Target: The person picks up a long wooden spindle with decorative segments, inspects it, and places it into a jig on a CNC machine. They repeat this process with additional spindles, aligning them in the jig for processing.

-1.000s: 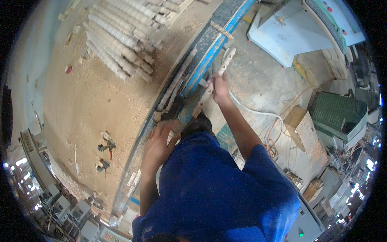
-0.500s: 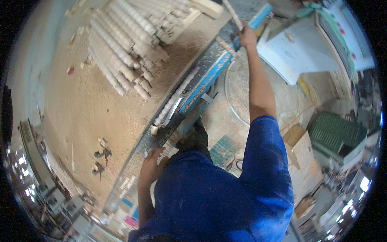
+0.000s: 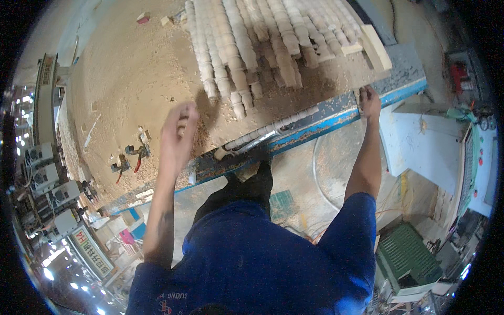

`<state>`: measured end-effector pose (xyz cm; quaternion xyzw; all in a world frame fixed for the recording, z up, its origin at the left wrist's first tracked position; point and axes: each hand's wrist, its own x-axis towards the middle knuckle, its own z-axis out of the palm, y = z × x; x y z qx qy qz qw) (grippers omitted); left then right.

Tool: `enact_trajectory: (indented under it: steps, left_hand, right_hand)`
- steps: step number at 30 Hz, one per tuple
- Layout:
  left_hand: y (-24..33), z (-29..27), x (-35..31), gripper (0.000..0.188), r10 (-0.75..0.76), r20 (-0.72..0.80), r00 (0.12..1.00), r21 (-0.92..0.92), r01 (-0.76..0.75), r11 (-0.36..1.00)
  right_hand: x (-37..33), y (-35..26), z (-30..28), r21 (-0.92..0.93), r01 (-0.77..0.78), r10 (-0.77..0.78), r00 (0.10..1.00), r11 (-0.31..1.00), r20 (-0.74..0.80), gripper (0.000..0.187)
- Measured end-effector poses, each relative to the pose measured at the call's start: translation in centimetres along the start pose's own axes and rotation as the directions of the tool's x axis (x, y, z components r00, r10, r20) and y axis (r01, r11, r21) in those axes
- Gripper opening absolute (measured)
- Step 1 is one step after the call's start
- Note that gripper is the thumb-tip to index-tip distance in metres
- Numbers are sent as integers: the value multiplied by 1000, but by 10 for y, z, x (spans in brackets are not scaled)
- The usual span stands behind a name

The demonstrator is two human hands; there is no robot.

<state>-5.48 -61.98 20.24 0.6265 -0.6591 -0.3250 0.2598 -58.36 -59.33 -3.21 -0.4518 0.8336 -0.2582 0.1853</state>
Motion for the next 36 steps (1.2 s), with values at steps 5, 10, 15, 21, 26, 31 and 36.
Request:
enact_trajectory:
  steps: [5, 10, 15, 21, 26, 31, 36]
  left_hand:
    - [-9, 31, 90, 45, 23, -127, 992, 226, 7, 974]
    - [-14, 25, 105, 50, -180, 61, 982, 231, 161, 959]
    - [-19, 17, 121, 51, -163, 33, 986, 74, 161, 984]
    - [-65, 42, 141, 48, -138, 165, 977, -177, 167, 970]
    - [-98, 36, 147, 46, -76, 257, 964, -348, 165, 923]
    - [-73, 36, 113, 68, -147, 644, 751, -498, 557, 664]
    - [-98, 31, 102, 89, -46, 614, 788, -601, 505, 620]
  right_hand:
    - [-46, -1, -7, 132, 51, 9, 908, 990, -419, 35]
    - [-163, -16, 12, 241, -17, 154, 811, 970, -564, 29]
    - [-290, -28, 58, 262, -199, 315, 779, 944, -542, 23]
    - [-361, -81, 83, 529, -160, 393, 845, 834, -363, 22]
    - [-412, -132, 52, 559, -92, 329, 881, 824, -341, 19]
    - [-489, -169, 41, 565, -92, 369, 840, 820, -398, 17]
    - [-550, -208, 69, 579, -105, 327, 898, 809, -294, 20]
